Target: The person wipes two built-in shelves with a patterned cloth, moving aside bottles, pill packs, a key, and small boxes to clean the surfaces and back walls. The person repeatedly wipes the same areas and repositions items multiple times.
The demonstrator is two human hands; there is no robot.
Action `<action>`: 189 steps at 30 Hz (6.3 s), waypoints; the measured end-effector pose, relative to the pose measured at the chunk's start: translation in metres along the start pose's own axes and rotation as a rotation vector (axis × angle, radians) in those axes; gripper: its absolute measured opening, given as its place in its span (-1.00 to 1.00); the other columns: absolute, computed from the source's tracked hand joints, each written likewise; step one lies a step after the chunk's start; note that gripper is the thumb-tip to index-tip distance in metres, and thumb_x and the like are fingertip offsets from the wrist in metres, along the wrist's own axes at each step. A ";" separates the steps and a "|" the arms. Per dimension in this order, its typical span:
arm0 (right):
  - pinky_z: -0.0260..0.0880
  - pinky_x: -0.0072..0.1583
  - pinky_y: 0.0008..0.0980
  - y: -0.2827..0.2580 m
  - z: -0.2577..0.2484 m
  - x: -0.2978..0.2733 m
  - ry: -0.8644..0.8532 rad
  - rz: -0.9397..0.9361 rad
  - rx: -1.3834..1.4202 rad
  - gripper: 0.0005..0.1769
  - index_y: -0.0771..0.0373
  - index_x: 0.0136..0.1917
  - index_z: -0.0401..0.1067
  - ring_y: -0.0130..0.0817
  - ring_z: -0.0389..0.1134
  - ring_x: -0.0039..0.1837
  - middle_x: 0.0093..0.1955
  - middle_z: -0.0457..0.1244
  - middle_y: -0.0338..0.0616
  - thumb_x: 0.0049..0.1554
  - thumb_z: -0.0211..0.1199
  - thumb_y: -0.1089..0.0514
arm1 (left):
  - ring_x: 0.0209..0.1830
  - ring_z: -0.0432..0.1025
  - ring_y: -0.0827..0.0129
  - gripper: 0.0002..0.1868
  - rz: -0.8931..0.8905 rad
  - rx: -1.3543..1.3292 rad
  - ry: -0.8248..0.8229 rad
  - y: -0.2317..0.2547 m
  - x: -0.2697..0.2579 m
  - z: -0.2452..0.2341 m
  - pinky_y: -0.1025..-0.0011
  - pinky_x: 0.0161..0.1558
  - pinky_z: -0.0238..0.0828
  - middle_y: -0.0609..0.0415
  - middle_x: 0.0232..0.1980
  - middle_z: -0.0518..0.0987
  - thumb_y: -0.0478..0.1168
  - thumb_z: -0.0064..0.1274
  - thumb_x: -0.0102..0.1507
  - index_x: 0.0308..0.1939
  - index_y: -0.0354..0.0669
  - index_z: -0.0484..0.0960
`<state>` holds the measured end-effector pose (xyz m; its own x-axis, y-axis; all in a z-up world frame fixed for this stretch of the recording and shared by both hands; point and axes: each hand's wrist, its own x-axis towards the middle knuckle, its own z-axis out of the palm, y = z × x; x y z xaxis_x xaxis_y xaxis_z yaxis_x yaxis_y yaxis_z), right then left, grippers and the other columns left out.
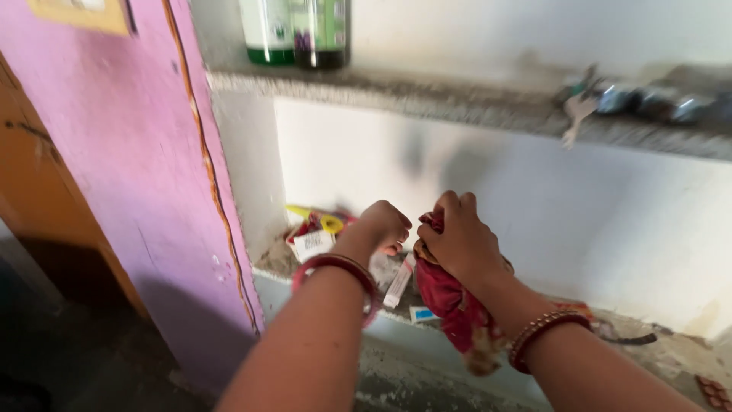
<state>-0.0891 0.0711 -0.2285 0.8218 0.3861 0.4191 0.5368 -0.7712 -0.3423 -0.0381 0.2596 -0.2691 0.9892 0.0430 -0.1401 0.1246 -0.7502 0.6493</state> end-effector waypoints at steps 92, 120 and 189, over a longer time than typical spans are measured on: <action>0.51 -0.01 -0.27 -0.017 -0.218 0.038 0.402 0.048 0.935 -0.45 0.21 0.19 0.34 -0.31 0.45 -0.01 0.02 0.37 -0.09 0.05 0.38 -0.09 | -0.35 0.38 0.36 -0.75 0.582 -1.573 0.674 0.292 -0.132 -0.123 0.29 -0.29 0.36 0.06 -0.26 0.41 -0.11 -0.41 0.37 0.11 0.08 0.24; 0.41 0.15 -0.02 -0.024 -0.251 0.037 0.421 0.095 -0.039 -0.46 -0.14 0.26 0.49 -0.06 0.38 0.21 0.25 0.25 -0.13 0.03 0.38 -0.21 | 0.02 0.54 0.03 -0.57 0.186 -0.804 1.191 0.264 -0.049 -0.131 0.15 0.04 0.51 -0.16 0.08 0.60 -0.04 0.19 0.24 0.08 -0.22 0.55; 0.39 0.29 -0.18 -0.084 -0.203 0.121 -0.234 0.226 -0.560 -0.50 0.00 0.28 0.52 -0.26 0.44 0.25 0.23 0.41 -0.17 0.15 0.09 -0.17 | 0.32 0.29 0.16 -0.74 -0.139 0.289 0.764 0.209 -0.053 -0.122 0.06 0.38 -0.02 0.09 0.00 0.68 -0.14 -0.05 0.38 0.04 0.01 0.71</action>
<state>-0.0732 0.0797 0.0221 0.9568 0.2343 0.1722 0.2164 -0.9694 0.1161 -0.0554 0.1814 -0.0350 0.7591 0.5063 0.4091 0.3283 -0.8405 0.4311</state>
